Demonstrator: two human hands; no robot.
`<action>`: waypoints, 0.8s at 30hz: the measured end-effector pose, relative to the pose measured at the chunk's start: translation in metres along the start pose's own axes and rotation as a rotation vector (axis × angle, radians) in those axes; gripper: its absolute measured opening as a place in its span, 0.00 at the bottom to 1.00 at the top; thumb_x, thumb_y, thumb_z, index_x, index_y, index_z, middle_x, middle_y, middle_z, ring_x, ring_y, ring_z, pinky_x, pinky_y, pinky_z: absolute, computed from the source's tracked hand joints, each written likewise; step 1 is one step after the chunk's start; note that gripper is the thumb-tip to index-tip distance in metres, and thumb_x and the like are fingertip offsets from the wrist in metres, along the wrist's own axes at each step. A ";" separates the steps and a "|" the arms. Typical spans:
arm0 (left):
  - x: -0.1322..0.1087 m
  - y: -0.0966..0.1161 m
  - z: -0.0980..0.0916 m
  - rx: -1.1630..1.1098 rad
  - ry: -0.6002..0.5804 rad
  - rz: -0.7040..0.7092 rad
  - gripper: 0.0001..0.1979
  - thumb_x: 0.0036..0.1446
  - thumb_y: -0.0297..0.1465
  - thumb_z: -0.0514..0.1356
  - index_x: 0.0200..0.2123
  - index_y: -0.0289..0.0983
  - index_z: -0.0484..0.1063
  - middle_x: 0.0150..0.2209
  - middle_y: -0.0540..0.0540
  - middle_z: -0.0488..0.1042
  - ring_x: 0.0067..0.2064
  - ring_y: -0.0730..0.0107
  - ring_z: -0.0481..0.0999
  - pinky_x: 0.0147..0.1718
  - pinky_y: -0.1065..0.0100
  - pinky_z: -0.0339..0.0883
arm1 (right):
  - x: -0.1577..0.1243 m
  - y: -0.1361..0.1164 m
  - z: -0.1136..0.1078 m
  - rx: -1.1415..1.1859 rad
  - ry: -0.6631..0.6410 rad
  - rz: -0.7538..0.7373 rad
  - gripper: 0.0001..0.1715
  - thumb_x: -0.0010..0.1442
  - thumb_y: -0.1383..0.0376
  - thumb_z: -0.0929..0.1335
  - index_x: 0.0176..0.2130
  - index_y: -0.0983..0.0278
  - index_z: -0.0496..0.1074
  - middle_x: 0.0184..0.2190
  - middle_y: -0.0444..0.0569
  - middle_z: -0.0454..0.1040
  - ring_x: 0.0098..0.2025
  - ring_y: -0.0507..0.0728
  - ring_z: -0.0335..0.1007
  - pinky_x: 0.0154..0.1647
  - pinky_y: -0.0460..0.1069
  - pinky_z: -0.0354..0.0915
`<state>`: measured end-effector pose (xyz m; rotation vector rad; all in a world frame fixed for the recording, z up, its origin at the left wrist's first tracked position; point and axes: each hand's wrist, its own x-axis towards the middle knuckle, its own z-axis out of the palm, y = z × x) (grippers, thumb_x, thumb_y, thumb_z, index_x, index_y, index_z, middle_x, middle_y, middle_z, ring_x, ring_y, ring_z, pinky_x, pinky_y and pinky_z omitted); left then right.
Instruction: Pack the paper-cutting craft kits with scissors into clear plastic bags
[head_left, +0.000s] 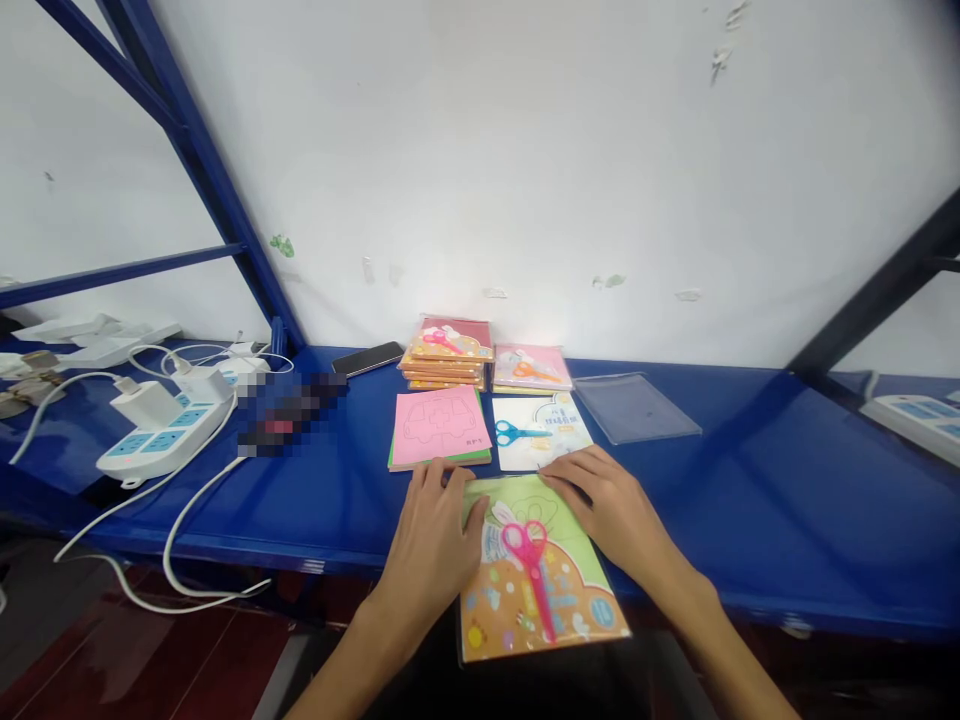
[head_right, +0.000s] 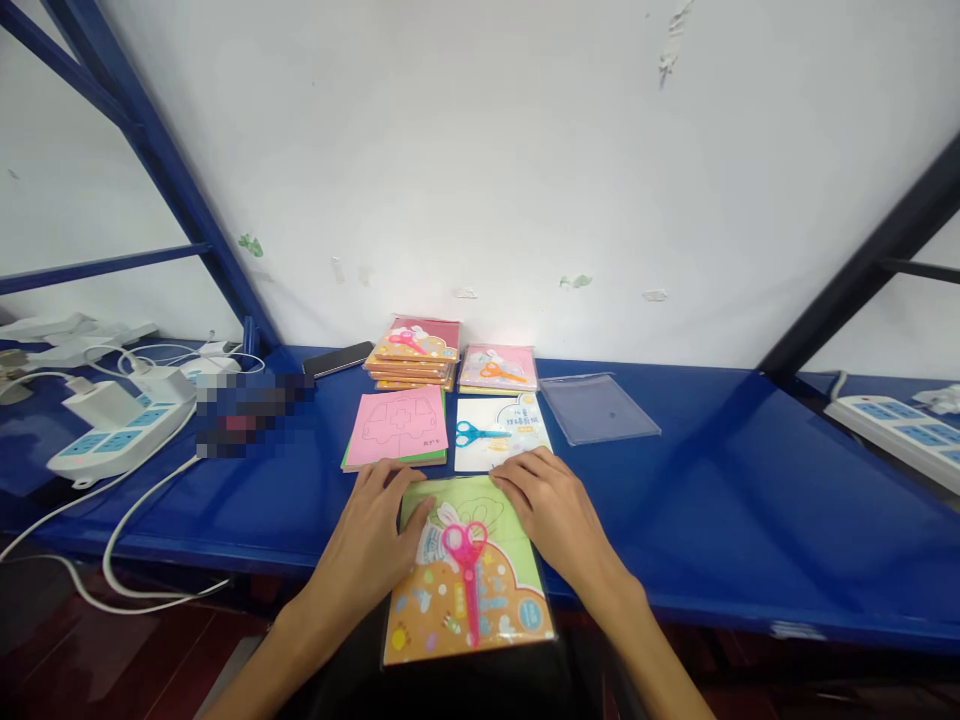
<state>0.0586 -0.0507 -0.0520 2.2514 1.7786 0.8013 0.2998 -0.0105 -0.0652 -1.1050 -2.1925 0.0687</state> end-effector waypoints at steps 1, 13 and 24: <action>0.000 0.000 0.001 0.016 -0.001 0.018 0.11 0.67 0.29 0.55 0.49 0.34 0.74 0.49 0.37 0.73 0.53 0.48 0.70 0.52 0.46 0.67 | 0.000 0.000 0.001 -0.019 -0.001 -0.015 0.09 0.70 0.68 0.67 0.44 0.62 0.79 0.41 0.49 0.83 0.45 0.61 0.75 0.47 0.57 0.72; 0.001 -0.006 0.006 -0.026 0.022 0.102 0.11 0.67 0.26 0.57 0.48 0.35 0.78 0.46 0.39 0.75 0.51 0.52 0.74 0.51 0.49 0.71 | -0.002 -0.007 -0.008 0.093 0.039 0.017 0.11 0.67 0.71 0.66 0.44 0.61 0.78 0.42 0.49 0.82 0.45 0.60 0.77 0.48 0.56 0.71; 0.006 -0.009 0.008 -0.226 -0.018 0.270 0.16 0.69 0.22 0.53 0.51 0.38 0.78 0.50 0.42 0.79 0.53 0.61 0.76 0.52 0.56 0.73 | -0.002 -0.009 -0.009 0.135 0.049 0.023 0.12 0.65 0.72 0.66 0.42 0.60 0.77 0.40 0.48 0.82 0.44 0.60 0.77 0.46 0.54 0.72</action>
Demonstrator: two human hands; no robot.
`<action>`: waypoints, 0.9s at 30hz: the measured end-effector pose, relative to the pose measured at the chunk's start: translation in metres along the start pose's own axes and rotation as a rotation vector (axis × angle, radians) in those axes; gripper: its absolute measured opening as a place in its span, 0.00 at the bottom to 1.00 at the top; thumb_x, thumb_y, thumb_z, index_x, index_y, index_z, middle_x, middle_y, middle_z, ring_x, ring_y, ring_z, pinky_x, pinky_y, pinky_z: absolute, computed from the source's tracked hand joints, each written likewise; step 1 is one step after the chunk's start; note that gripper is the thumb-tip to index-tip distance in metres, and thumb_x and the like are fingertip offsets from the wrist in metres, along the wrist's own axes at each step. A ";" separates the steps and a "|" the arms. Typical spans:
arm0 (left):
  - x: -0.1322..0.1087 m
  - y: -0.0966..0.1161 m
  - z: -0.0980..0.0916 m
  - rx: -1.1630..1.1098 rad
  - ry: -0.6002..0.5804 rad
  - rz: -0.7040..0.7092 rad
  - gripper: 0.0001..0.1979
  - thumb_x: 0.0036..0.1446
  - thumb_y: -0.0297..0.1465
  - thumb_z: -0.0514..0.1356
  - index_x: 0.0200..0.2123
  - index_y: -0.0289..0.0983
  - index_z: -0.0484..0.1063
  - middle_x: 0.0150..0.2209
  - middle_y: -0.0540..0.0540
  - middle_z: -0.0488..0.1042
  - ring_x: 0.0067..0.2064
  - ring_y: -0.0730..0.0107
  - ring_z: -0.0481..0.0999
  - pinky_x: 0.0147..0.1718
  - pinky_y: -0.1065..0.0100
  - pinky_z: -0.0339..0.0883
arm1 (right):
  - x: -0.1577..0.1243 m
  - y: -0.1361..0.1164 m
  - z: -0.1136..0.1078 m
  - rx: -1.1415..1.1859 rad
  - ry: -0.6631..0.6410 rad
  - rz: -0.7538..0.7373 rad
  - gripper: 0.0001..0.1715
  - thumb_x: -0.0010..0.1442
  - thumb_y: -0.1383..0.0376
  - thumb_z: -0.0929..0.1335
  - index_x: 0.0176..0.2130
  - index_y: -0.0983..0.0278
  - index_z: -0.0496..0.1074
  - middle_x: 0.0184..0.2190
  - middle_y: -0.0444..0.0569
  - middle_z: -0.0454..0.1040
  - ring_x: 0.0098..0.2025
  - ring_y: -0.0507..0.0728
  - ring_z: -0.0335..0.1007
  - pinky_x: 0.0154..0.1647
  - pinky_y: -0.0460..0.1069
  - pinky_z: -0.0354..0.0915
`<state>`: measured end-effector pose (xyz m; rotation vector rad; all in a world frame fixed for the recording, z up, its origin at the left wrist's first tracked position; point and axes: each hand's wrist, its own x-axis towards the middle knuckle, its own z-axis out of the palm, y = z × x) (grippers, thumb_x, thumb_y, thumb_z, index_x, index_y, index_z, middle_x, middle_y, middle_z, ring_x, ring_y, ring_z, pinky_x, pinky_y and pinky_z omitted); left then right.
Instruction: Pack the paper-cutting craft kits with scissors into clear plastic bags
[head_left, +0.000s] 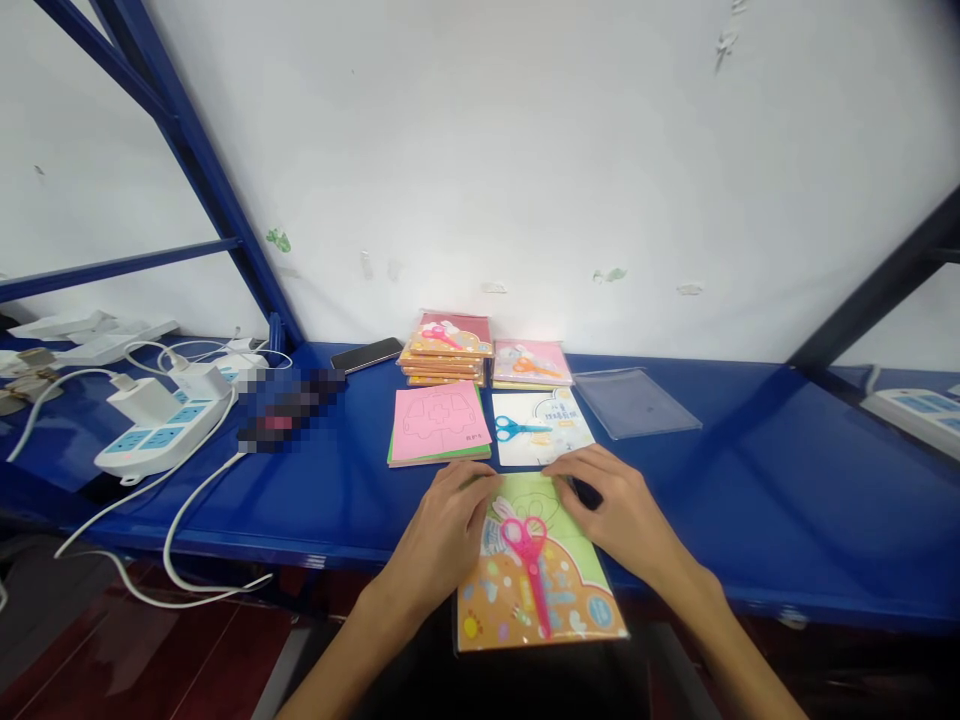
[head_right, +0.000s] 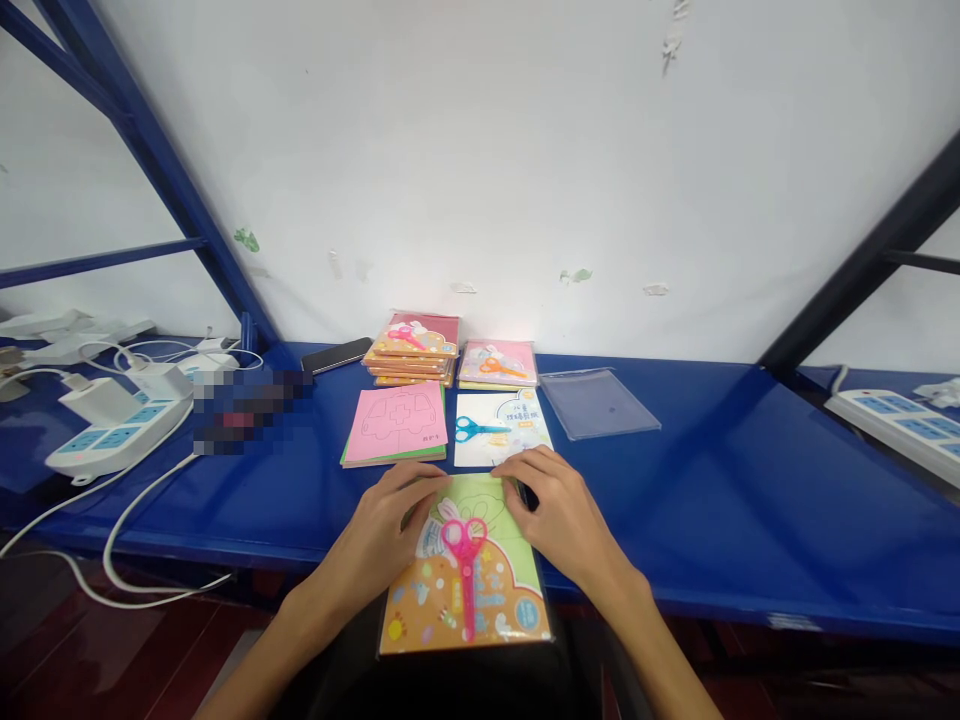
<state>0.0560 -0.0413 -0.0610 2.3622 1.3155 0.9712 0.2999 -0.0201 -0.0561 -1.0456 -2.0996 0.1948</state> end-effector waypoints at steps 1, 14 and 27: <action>0.000 0.000 -0.001 -0.014 -0.003 0.004 0.17 0.68 0.22 0.52 0.51 0.39 0.78 0.51 0.42 0.79 0.53 0.61 0.76 0.52 0.56 0.73 | 0.000 0.000 0.000 0.002 -0.003 0.002 0.12 0.65 0.72 0.66 0.42 0.60 0.77 0.40 0.48 0.82 0.44 0.60 0.77 0.47 0.54 0.72; -0.002 0.019 -0.009 0.091 -0.128 0.073 0.15 0.68 0.30 0.57 0.55 0.36 0.75 0.57 0.41 0.76 0.60 0.58 0.70 0.61 0.53 0.64 | 0.000 -0.002 -0.002 -0.037 -0.025 0.001 0.11 0.66 0.74 0.65 0.39 0.59 0.72 0.38 0.45 0.81 0.41 0.58 0.77 0.46 0.54 0.66; -0.003 0.022 -0.008 0.143 -0.150 0.037 0.17 0.69 0.32 0.57 0.58 0.36 0.71 0.57 0.42 0.77 0.59 0.55 0.71 0.60 0.51 0.63 | -0.003 0.001 -0.003 -0.022 -0.026 -0.023 0.16 0.63 0.74 0.64 0.42 0.59 0.77 0.41 0.47 0.83 0.43 0.59 0.78 0.48 0.56 0.67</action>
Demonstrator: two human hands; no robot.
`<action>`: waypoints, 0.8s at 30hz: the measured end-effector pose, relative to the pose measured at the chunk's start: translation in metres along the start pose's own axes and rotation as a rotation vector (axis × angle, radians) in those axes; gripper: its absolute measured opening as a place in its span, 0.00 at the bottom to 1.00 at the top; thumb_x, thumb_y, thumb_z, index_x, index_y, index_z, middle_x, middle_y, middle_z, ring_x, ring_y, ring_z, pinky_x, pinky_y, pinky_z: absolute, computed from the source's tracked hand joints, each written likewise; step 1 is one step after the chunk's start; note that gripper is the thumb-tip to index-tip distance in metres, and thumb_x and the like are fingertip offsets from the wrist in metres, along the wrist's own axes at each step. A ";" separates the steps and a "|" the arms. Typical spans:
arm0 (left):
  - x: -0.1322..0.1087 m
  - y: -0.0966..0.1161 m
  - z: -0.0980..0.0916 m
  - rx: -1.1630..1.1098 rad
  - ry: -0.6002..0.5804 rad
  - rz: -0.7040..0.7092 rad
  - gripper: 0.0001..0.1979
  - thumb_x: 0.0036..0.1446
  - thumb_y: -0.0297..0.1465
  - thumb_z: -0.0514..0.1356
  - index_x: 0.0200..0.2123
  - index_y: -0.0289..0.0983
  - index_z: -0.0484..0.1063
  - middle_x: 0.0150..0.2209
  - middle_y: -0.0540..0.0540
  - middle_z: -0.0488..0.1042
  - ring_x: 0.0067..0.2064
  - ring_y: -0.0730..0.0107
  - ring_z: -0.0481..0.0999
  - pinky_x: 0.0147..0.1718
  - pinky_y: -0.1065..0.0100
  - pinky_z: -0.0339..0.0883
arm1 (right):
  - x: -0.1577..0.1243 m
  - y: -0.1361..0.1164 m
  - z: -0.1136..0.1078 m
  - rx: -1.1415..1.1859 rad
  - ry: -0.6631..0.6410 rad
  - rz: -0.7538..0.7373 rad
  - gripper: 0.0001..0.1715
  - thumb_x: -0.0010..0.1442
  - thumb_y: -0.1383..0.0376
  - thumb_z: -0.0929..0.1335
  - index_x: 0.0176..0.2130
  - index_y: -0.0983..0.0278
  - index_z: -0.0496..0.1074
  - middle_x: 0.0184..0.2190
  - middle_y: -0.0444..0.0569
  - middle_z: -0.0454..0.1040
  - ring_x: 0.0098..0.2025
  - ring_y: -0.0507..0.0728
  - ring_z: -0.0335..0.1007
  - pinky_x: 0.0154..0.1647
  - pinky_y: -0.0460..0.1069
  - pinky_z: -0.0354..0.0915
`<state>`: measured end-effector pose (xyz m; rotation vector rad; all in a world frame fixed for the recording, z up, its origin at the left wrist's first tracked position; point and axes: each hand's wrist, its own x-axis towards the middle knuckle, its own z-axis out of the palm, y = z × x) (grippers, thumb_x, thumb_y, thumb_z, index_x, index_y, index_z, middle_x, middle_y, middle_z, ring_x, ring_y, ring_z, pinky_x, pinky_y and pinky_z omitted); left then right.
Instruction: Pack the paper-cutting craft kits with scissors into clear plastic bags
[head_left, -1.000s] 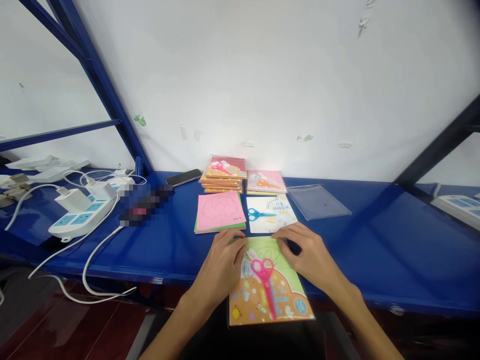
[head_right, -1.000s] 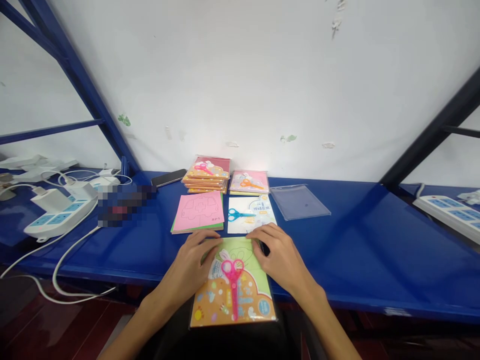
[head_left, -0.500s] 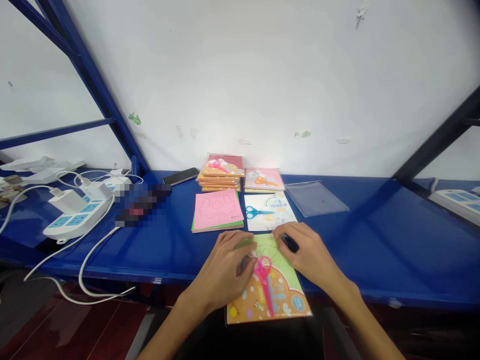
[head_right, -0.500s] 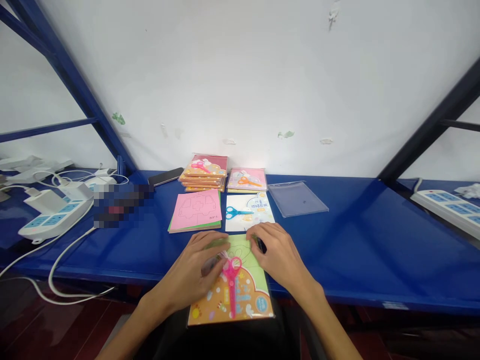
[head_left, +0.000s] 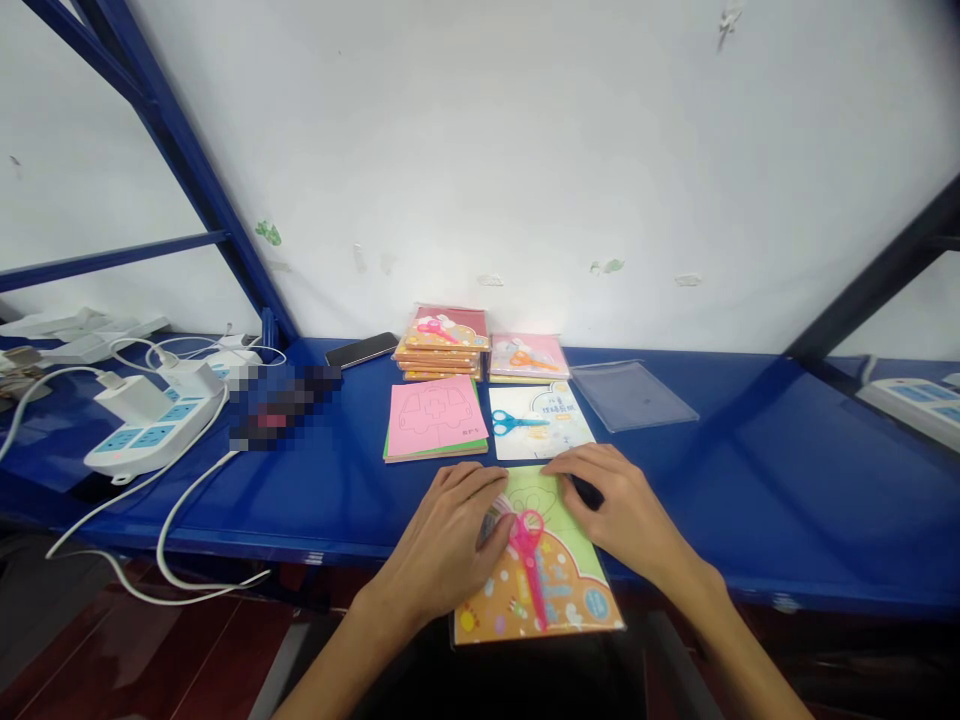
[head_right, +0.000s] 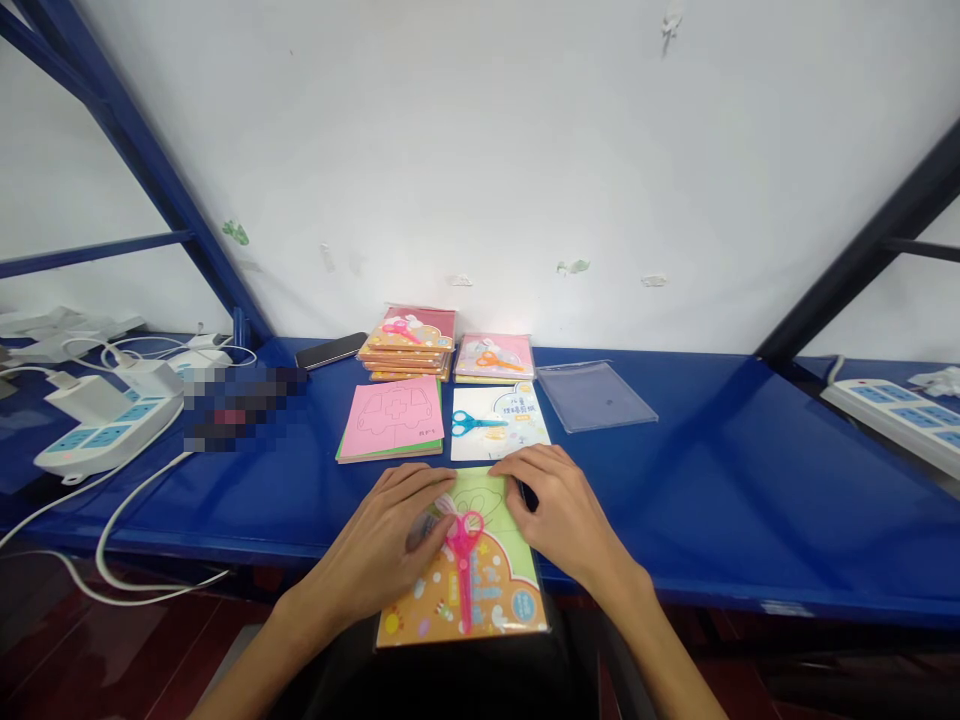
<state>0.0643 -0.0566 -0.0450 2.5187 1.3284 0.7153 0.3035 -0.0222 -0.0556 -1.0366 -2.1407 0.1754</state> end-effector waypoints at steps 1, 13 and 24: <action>0.000 0.000 0.000 -0.007 0.001 0.004 0.15 0.69 0.32 0.57 0.56 0.37 0.72 0.57 0.43 0.77 0.58 0.55 0.71 0.59 0.52 0.63 | 0.000 0.000 -0.001 0.000 -0.010 0.001 0.17 0.63 0.75 0.63 0.42 0.59 0.77 0.41 0.47 0.82 0.43 0.59 0.77 0.48 0.56 0.67; 0.014 0.018 -0.004 -0.031 -0.077 0.027 0.13 0.71 0.28 0.50 0.55 0.40 0.68 0.52 0.43 0.75 0.54 0.57 0.72 0.56 0.52 0.65 | 0.005 -0.015 0.002 0.002 -0.130 0.013 0.21 0.60 0.76 0.61 0.44 0.62 0.77 0.43 0.50 0.80 0.46 0.61 0.75 0.50 0.57 0.68; 0.005 0.010 -0.010 0.093 -0.074 0.023 0.12 0.65 0.23 0.50 0.47 0.36 0.70 0.49 0.39 0.72 0.51 0.54 0.70 0.53 0.52 0.67 | 0.005 -0.024 0.010 -0.064 -0.087 0.069 0.22 0.58 0.76 0.60 0.42 0.61 0.79 0.42 0.50 0.82 0.45 0.61 0.78 0.48 0.55 0.73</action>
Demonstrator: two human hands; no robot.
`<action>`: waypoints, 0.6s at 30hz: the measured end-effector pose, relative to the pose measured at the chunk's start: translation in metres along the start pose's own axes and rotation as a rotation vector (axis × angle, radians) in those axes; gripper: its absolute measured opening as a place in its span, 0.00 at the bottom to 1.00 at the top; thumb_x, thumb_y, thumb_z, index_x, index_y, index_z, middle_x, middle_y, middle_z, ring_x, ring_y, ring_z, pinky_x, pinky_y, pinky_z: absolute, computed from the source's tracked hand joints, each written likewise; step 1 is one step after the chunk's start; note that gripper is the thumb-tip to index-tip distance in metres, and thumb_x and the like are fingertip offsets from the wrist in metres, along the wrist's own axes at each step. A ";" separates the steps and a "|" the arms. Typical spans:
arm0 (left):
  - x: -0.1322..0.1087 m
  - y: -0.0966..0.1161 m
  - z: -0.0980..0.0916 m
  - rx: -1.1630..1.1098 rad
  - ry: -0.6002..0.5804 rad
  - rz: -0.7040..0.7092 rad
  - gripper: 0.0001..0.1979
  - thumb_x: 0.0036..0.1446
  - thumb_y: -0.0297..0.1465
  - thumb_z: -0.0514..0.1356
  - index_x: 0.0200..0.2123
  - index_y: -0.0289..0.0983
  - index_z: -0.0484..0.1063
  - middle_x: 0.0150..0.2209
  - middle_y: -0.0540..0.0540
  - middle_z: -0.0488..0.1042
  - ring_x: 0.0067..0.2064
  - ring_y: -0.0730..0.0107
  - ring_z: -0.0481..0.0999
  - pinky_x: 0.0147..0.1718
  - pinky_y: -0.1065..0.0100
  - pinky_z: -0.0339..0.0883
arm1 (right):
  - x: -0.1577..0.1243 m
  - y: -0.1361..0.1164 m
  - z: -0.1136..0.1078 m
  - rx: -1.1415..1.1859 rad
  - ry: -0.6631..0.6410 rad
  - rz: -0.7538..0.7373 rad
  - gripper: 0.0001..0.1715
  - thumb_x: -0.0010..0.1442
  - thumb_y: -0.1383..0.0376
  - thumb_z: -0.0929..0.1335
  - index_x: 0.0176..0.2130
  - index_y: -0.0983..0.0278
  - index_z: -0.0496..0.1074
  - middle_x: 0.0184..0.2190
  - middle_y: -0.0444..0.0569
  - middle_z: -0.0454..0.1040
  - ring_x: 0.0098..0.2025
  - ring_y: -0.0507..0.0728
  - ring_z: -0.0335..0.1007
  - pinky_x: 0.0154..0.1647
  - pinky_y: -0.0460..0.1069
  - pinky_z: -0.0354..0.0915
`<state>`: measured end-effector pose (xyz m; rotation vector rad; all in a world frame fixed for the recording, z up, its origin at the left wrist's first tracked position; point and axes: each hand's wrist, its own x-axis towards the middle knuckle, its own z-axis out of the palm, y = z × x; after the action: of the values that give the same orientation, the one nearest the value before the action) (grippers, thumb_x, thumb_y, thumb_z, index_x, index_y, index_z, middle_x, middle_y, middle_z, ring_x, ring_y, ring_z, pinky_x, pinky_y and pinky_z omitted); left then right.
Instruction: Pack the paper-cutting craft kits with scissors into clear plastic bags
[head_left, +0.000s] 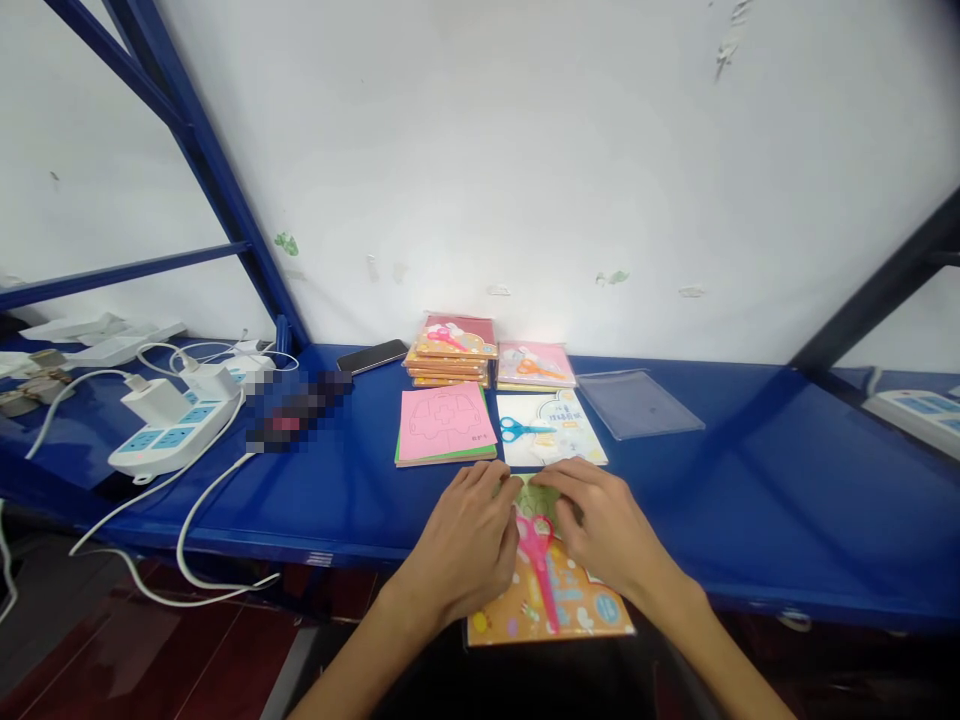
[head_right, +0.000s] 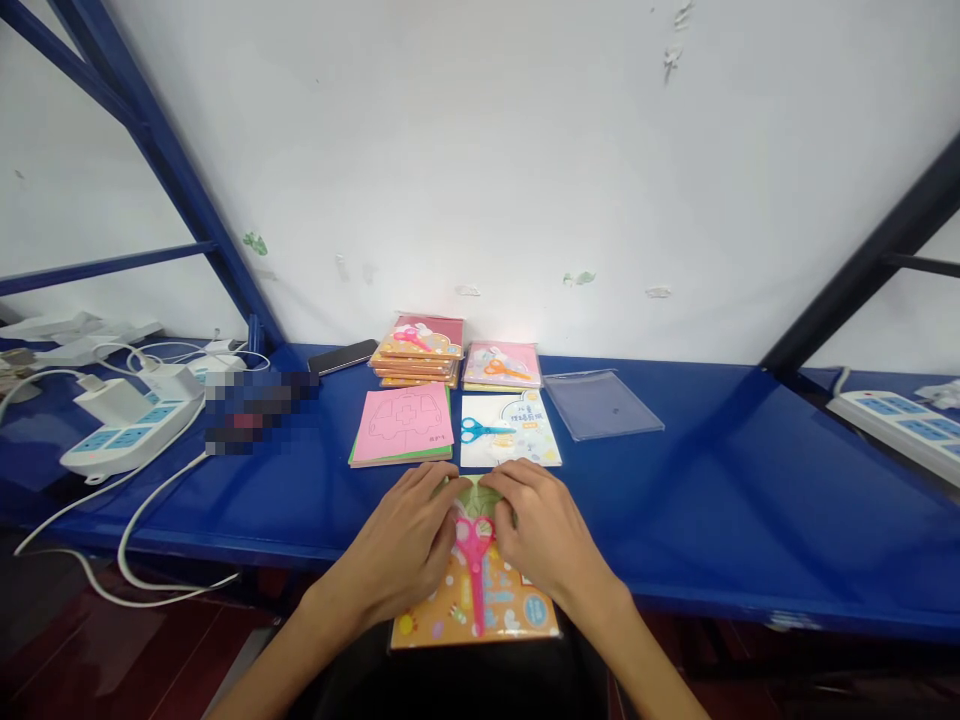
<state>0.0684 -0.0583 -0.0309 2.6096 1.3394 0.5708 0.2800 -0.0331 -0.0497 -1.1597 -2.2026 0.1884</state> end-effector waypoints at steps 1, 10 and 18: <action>-0.001 -0.001 0.000 0.004 -0.004 0.001 0.12 0.65 0.23 0.50 0.47 0.36 0.70 0.49 0.38 0.71 0.51 0.53 0.70 0.53 0.52 0.67 | 0.000 -0.001 0.001 0.005 -0.001 0.010 0.22 0.58 0.76 0.60 0.42 0.61 0.79 0.42 0.50 0.82 0.44 0.61 0.78 0.48 0.55 0.73; -0.003 0.005 -0.002 -0.035 -0.026 -0.008 0.13 0.64 0.23 0.50 0.48 0.36 0.70 0.49 0.39 0.71 0.51 0.53 0.70 0.52 0.51 0.69 | 0.002 -0.004 0.003 0.017 -0.011 0.020 0.22 0.59 0.76 0.60 0.41 0.62 0.79 0.41 0.50 0.82 0.44 0.61 0.78 0.47 0.55 0.72; -0.008 -0.005 -0.003 -0.036 -0.004 -0.026 0.13 0.64 0.22 0.49 0.46 0.36 0.70 0.50 0.39 0.71 0.53 0.53 0.70 0.54 0.51 0.68 | -0.002 0.001 0.002 0.020 0.030 0.054 0.22 0.57 0.77 0.61 0.41 0.62 0.79 0.41 0.48 0.82 0.44 0.59 0.79 0.47 0.53 0.71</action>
<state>0.0590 -0.0615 -0.0317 2.5593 1.3475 0.5805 0.2801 -0.0338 -0.0524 -1.2044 -2.1403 0.2139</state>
